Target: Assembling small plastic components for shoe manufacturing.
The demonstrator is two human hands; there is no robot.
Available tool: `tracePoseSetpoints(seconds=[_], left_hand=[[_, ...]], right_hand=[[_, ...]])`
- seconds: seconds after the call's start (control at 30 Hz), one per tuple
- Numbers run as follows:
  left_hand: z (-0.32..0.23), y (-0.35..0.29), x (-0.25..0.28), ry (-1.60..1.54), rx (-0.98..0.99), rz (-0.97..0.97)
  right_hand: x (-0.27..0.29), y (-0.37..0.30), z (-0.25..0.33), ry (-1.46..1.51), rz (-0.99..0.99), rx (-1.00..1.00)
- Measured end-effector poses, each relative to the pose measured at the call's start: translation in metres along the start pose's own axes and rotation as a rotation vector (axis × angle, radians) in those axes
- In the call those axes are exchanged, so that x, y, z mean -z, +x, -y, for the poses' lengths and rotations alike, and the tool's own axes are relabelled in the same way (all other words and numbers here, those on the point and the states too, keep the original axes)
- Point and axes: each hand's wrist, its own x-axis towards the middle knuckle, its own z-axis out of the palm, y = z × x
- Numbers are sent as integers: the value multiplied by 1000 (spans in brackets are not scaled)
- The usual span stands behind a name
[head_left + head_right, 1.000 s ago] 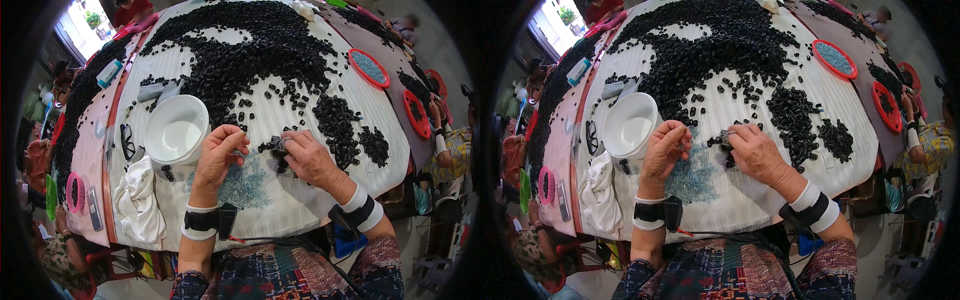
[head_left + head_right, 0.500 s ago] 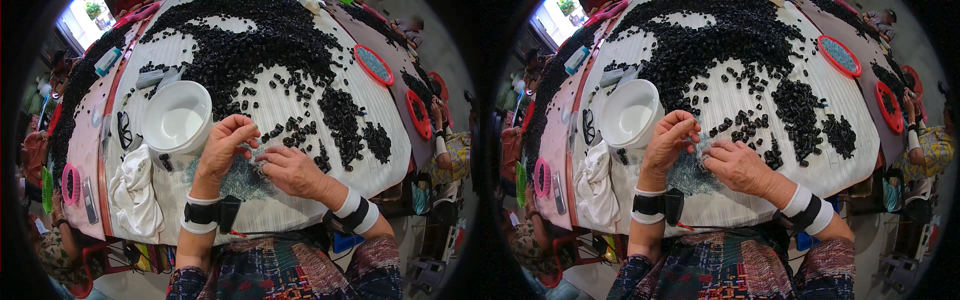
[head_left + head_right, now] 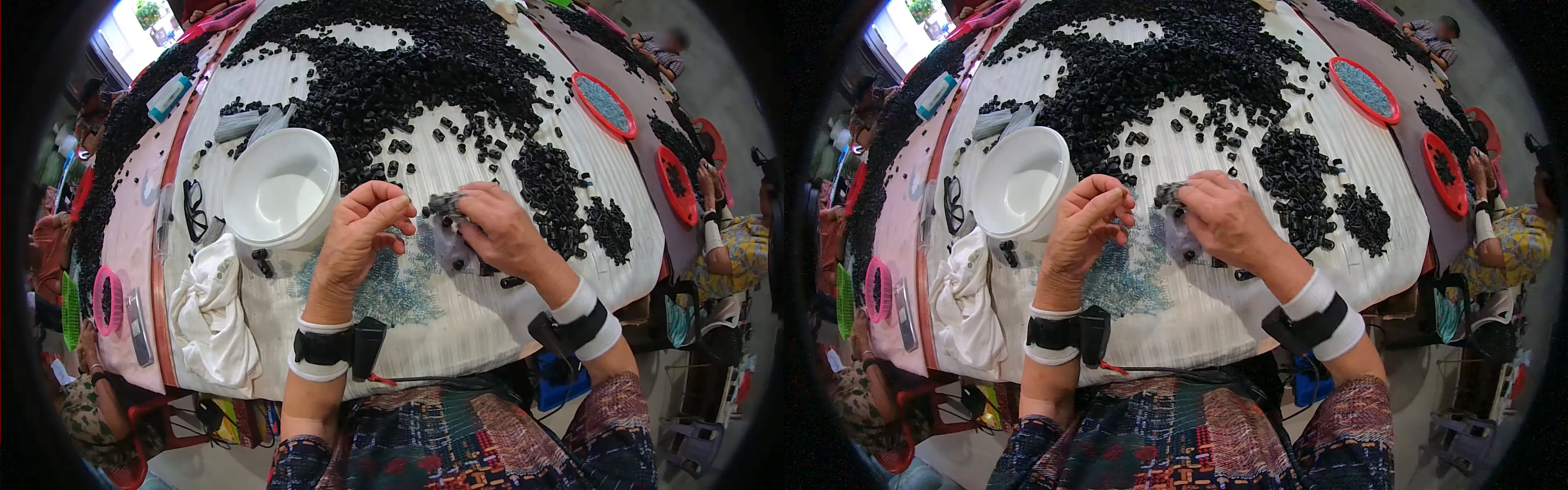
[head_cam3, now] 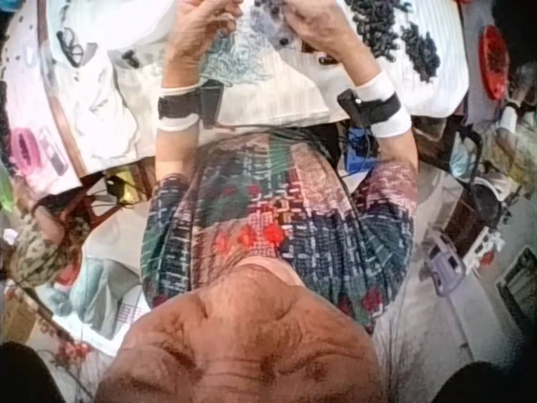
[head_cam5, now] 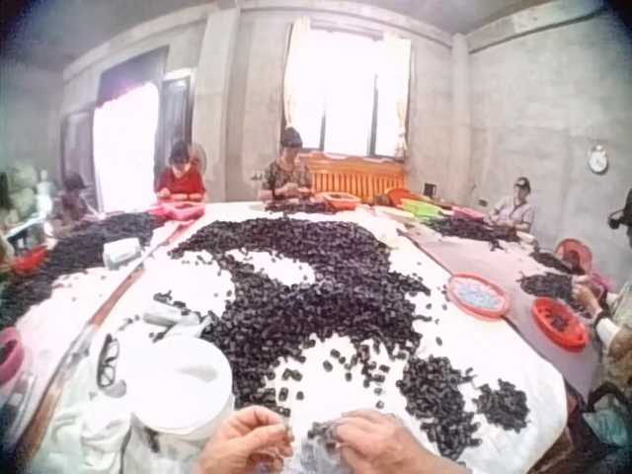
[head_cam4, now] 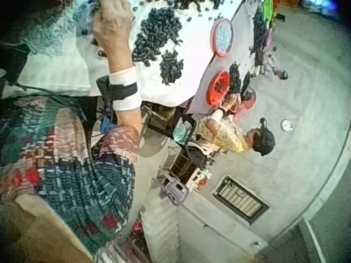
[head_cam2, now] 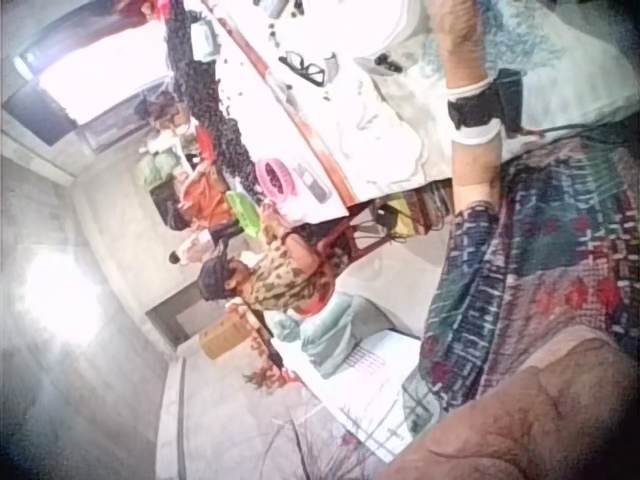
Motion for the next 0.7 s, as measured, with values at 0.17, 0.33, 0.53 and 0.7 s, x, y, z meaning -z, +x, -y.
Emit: tracePoseSetpoints(seconds=[0.17, 0.33, 0.53, 0.7], left_hand=[[-1, -2, 1, 18, -15, 21], [1, -1, -4, 4, 15, 73], [0, -2, -4, 21, 21, 67], [1, -2, -5, 35, 30, 58]], right_hand=[[22, -29, 21, -14, 72, -77], [5, -43, 38, -109, 61, -38], [1, -48, 35, -328, 145, -94], [2, -39, 36, -219, 35, -94]])
